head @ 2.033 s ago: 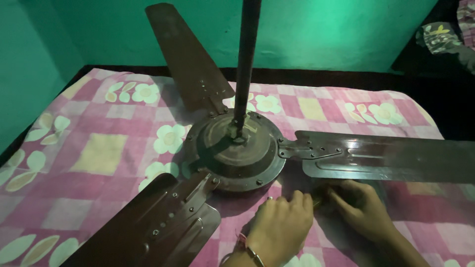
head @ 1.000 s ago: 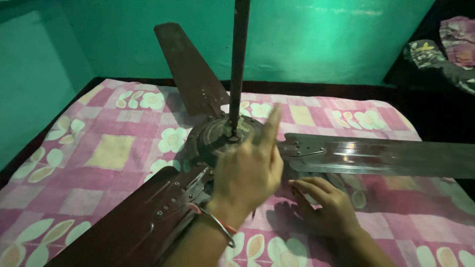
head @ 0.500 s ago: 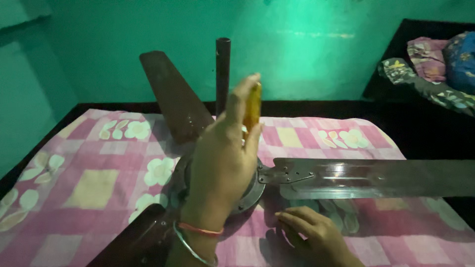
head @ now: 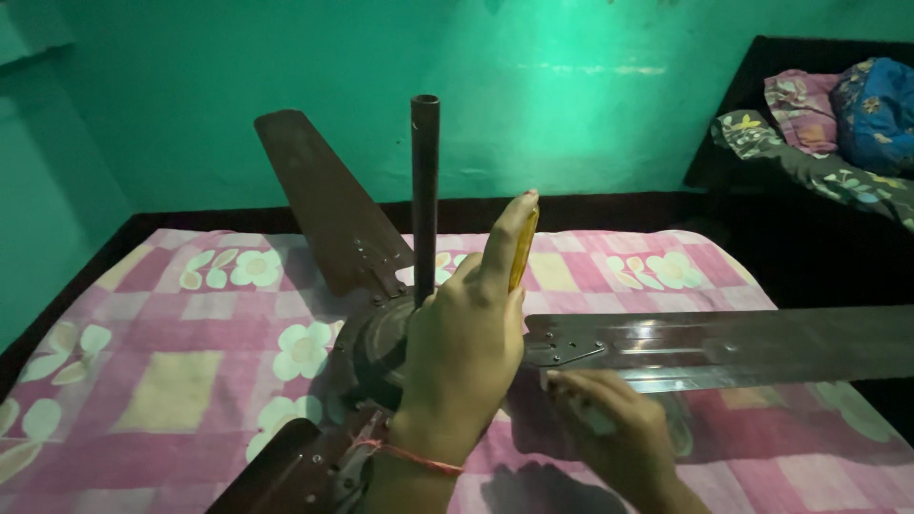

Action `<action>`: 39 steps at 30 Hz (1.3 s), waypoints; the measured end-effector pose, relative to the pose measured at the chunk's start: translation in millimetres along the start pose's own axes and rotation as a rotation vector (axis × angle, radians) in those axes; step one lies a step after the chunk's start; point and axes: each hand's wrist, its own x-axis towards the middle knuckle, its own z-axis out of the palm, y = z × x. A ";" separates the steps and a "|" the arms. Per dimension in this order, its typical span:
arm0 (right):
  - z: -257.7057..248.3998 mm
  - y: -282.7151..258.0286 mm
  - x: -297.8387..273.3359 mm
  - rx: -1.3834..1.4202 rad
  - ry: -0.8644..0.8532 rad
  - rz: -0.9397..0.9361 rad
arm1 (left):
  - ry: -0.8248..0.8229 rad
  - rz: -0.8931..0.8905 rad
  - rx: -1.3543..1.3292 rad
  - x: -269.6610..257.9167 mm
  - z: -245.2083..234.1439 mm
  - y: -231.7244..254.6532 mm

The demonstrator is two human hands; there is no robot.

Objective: The person attaches a fan blade to the ceiling fan motor housing using a screwdriver. They align the blade, insert a screw, and tighten it to secure the blade in place.

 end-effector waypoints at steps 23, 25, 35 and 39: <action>31.8 6.4 59.0 0.134 -0.323 0.313 | 0.042 -0.021 0.025 2.6 16.8 -12.9; 30.7 3.8 59.3 0.123 -0.337 0.355 | 0.065 -0.003 0.026 1.5 17.8 -14.5; 30.0 -7.9 64.4 0.077 -0.345 0.266 | 0.098 0.025 0.042 2.7 15.8 -13.8; 28.5 -7.5 64.0 0.073 -0.339 0.324 | 0.080 0.007 0.033 1.4 12.3 -11.9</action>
